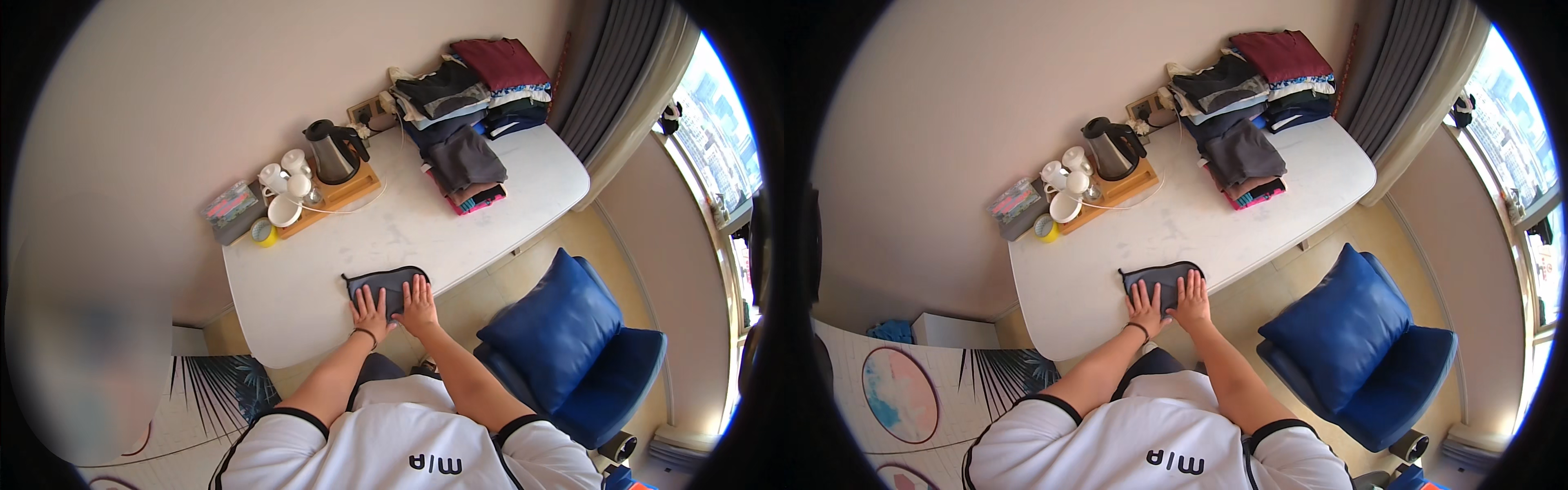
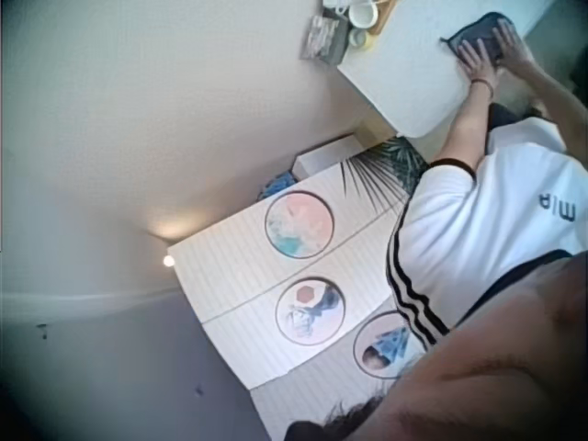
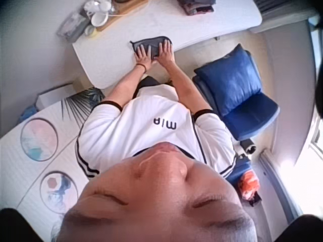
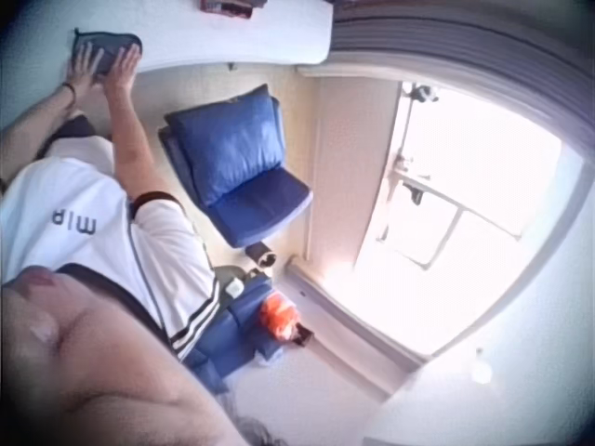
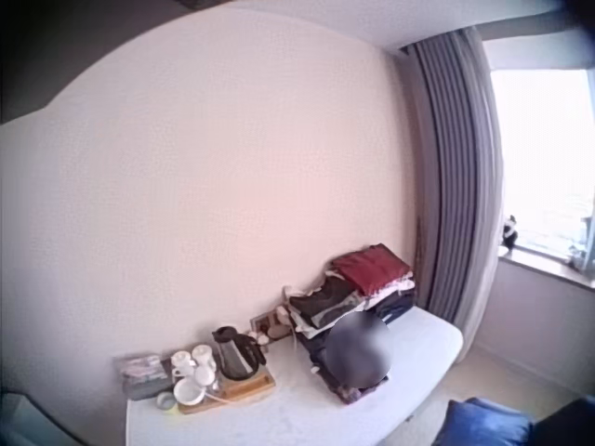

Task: The person folds a maroon shirt and a pair of dark shorts on a white table, then wipes a wall and a window sill using a dark cloth. The folded clothes are stacked on the table.

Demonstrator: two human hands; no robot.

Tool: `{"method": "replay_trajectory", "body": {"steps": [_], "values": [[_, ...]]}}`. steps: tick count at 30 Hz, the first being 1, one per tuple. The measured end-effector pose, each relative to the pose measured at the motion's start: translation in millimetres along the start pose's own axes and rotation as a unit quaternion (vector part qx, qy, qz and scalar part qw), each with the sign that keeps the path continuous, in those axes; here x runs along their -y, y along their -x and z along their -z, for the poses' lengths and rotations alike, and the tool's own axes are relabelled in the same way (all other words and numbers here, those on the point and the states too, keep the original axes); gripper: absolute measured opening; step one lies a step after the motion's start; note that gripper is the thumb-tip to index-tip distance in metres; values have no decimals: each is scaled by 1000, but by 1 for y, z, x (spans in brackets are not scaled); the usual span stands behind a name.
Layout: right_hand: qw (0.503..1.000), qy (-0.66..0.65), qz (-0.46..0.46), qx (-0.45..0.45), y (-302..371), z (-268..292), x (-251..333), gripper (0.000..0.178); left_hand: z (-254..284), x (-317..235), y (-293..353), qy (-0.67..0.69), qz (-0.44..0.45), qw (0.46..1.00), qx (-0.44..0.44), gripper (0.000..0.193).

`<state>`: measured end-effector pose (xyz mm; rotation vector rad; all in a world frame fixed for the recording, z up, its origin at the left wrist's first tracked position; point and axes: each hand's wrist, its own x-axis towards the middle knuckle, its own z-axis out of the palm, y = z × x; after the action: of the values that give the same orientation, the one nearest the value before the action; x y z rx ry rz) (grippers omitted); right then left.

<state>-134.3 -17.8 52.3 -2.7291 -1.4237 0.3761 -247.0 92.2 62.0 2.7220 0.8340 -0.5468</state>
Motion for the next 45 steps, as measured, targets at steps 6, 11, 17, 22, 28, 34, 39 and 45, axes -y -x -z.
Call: {"method": "replay_trajectory", "body": {"steps": [6, 11, 17, 22, 28, 34, 39, 45], "values": [[1000, -10, -26, 4, -6, 16, -25, 100, 21, -32, -32, -41, -31, 998, 41, 121], [999, 24, -36, -13, -44, 29, -41, 101, 57, -40, -53, -20, -85, 995, 51, 137], [998, 13, -5, -60, -96, 26, -71, 86, 79, -43, -109, 21, -123, 992, 12, 141], [999, 29, -28, -32, -158, 42, -92, 74, 98, -52, -175, 62, -92, 994, 13, 142], [996, 59, -61, 4, -217, 60, -114, 75, 115, -58, -233, 58, -86, 995, -4, 144], [996, 52, -65, 20, -222, 63, -122, 81, 114, -62, -238, 56, -92, 994, -23, 142], [997, 72, -41, 8, -186, 48, -113, 84, 85, -60, -198, 56, -90, 994, -37, 139], [999, 31, 14, 10, -110, 39, -107, 86, 49, -76, -116, 59, -51, 997, -29, 134]]}}
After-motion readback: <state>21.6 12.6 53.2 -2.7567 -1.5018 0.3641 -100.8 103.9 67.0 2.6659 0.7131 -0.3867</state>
